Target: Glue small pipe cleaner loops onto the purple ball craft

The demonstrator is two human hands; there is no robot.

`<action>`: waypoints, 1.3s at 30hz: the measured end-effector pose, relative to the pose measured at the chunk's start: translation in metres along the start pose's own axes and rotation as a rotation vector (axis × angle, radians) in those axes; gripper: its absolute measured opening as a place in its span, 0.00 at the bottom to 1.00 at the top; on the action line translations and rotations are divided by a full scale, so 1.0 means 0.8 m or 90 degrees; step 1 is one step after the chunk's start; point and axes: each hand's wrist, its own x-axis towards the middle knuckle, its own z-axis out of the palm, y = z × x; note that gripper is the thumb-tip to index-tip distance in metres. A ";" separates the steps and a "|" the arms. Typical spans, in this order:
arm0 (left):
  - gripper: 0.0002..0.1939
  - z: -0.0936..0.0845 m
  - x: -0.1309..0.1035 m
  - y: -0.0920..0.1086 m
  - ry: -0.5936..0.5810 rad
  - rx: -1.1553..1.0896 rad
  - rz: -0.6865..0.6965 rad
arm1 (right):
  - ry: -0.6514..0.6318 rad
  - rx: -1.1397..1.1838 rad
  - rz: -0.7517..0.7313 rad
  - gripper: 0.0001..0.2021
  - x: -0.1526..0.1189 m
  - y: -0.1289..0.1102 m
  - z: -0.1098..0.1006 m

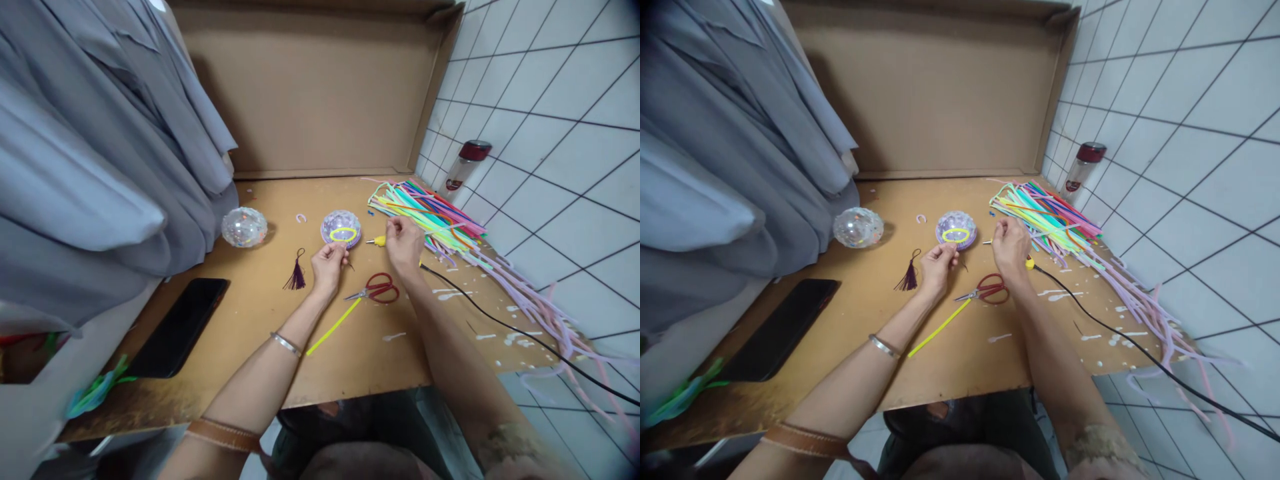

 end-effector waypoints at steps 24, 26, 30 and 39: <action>0.23 -0.015 0.019 0.014 0.047 0.012 0.179 | -0.070 -0.273 0.200 0.24 0.009 -0.001 -0.024; 0.23 -0.012 0.015 0.015 0.014 0.007 0.162 | -0.059 -0.227 0.181 0.24 0.009 -0.008 -0.026; 0.23 -0.007 0.012 0.015 -0.028 -0.027 0.123 | -0.044 -0.165 0.089 0.24 0.005 -0.011 -0.021; 0.22 -0.006 0.010 0.015 -0.070 -0.047 0.077 | -0.060 -0.158 0.010 0.19 0.004 -0.005 -0.014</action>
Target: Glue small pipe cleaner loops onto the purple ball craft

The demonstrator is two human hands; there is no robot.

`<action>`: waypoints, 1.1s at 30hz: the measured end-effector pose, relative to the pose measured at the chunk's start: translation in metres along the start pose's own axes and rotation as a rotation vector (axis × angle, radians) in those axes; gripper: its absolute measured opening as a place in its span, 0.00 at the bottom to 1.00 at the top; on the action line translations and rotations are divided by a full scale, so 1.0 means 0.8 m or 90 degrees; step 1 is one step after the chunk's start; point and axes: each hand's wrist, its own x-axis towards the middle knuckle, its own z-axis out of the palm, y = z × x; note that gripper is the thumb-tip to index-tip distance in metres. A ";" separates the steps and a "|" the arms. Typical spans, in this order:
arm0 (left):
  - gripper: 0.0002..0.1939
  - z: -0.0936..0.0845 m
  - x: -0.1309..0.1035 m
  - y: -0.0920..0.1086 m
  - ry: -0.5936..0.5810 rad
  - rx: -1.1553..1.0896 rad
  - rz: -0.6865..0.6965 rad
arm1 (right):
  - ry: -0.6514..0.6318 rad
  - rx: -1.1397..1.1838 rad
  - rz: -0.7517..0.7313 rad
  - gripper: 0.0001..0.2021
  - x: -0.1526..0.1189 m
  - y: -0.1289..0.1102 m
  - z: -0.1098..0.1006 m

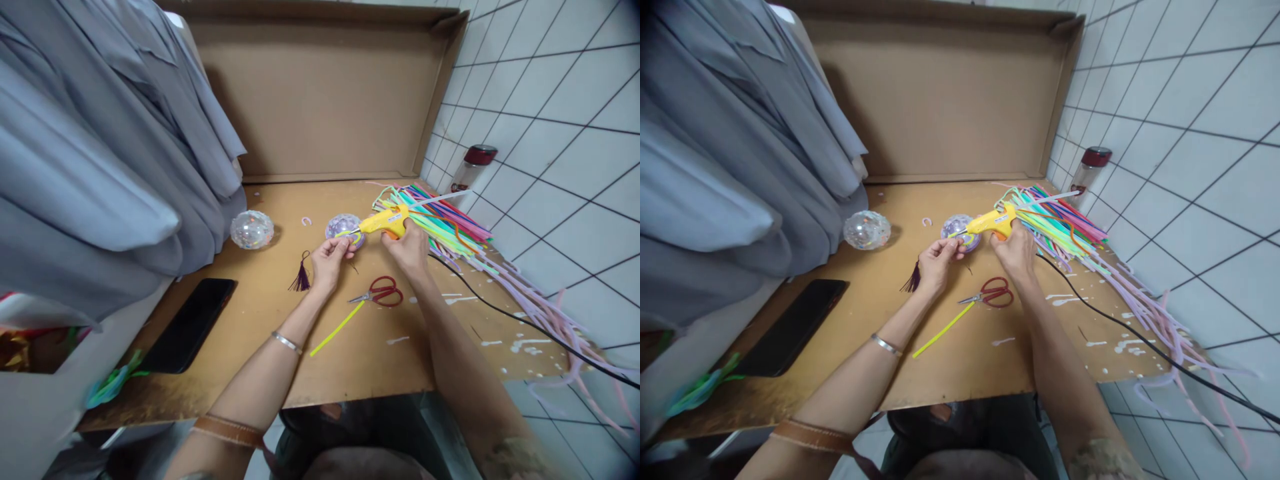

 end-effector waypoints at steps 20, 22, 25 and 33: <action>0.19 0.000 0.003 -0.001 0.011 0.015 -0.007 | 0.032 0.001 -0.041 0.16 0.002 0.004 0.005; 0.19 0.000 0.003 -0.001 0.011 0.015 -0.007 | 0.036 0.006 -0.047 0.15 0.002 0.005 0.006; 0.20 -0.001 0.004 -0.002 0.010 0.016 -0.003 | 0.036 0.008 -0.049 0.15 0.002 0.005 0.006; 0.20 -0.001 0.003 -0.003 0.000 0.021 0.005 | 0.031 0.003 -0.057 0.14 0.000 0.005 0.005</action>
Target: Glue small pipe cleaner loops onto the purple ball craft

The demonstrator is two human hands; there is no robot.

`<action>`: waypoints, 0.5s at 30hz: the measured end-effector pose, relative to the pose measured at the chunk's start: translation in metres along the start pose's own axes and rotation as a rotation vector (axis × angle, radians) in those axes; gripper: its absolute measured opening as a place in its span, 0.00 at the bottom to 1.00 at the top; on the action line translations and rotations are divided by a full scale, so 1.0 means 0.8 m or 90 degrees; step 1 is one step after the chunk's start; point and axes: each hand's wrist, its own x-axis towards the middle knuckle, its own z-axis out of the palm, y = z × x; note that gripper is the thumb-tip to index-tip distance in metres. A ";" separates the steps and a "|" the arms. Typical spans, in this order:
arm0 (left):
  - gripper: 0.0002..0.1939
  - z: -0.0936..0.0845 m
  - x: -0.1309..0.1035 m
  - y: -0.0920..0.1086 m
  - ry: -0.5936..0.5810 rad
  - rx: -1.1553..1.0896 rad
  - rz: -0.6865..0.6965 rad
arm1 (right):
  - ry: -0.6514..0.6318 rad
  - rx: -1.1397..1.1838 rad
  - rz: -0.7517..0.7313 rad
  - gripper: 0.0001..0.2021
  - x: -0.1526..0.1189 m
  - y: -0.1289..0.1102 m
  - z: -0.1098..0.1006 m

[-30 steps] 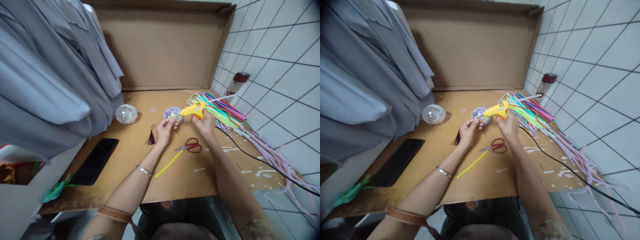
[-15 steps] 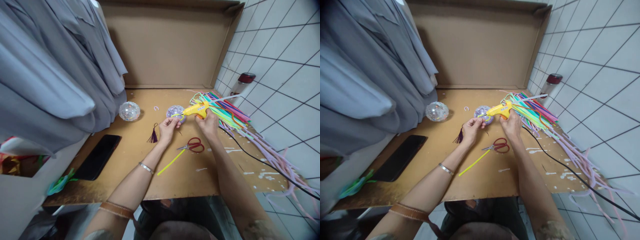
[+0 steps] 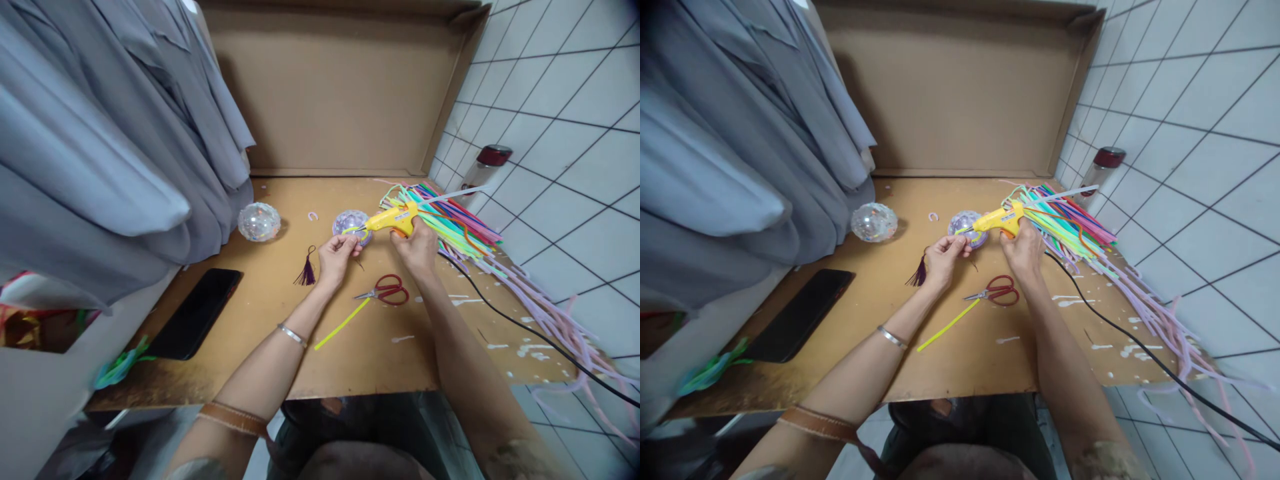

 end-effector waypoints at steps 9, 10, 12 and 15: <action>0.20 -0.001 0.000 -0.001 -0.003 0.012 0.005 | 0.025 0.012 0.002 0.12 0.000 0.001 0.003; 0.20 -0.001 0.000 -0.001 -0.002 0.011 0.006 | 0.023 0.014 0.002 0.12 0.001 0.001 0.003; 0.20 -0.001 0.001 -0.002 0.002 0.009 0.008 | 0.018 0.015 0.007 0.13 0.001 0.001 0.002; 0.20 -0.001 0.001 -0.001 0.004 0.008 0.010 | 0.011 0.015 0.010 0.13 0.002 -0.001 0.000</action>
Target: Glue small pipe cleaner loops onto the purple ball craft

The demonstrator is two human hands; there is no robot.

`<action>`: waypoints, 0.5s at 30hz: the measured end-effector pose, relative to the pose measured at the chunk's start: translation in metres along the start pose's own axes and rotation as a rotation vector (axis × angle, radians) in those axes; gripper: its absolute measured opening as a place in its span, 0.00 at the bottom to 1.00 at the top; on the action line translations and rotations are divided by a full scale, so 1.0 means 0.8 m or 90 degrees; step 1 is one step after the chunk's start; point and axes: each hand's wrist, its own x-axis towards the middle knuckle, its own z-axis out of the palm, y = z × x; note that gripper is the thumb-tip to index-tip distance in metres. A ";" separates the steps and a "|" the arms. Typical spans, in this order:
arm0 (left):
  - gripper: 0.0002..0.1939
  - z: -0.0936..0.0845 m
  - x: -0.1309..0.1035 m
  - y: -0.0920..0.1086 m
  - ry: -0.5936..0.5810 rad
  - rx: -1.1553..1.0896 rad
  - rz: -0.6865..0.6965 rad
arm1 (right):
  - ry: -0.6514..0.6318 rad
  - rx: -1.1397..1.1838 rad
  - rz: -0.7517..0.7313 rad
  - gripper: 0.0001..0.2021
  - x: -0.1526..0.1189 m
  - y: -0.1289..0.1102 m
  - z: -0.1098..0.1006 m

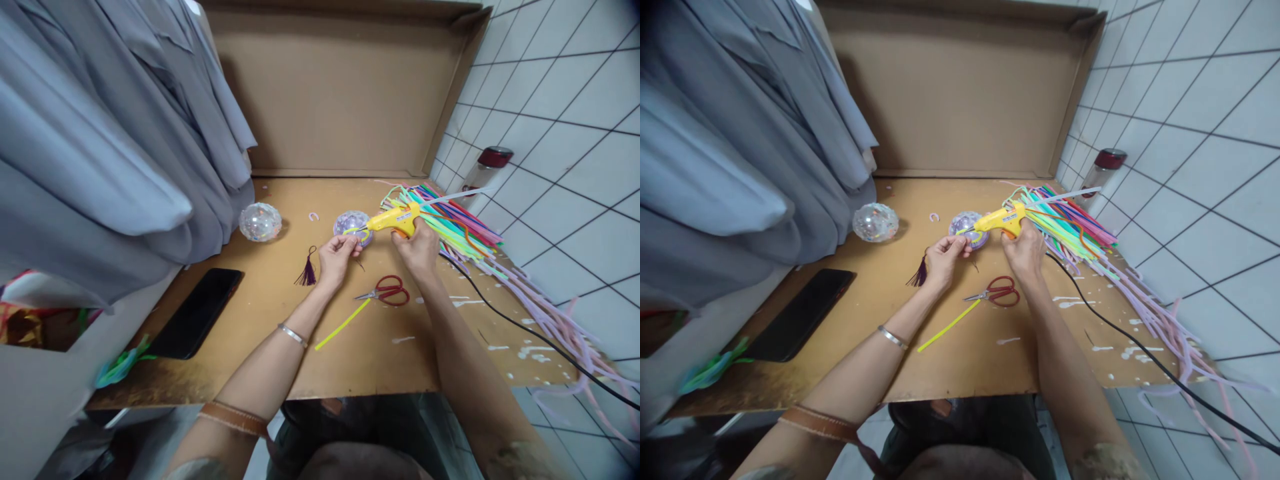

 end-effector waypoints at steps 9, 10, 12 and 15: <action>0.18 0.000 0.000 0.001 -0.003 -0.003 -0.008 | -0.014 -0.003 -0.010 0.12 -0.002 -0.002 -0.001; 0.19 0.000 0.000 0.001 -0.004 -0.005 -0.007 | -0.011 0.001 -0.016 0.12 -0.001 -0.001 0.000; 0.20 0.000 0.000 0.000 -0.004 -0.007 -0.004 | 0.003 0.010 -0.030 0.11 -0.001 0.001 0.002; 0.21 0.000 0.000 0.000 -0.002 -0.004 -0.004 | 0.026 0.016 -0.042 0.10 -0.002 0.004 0.005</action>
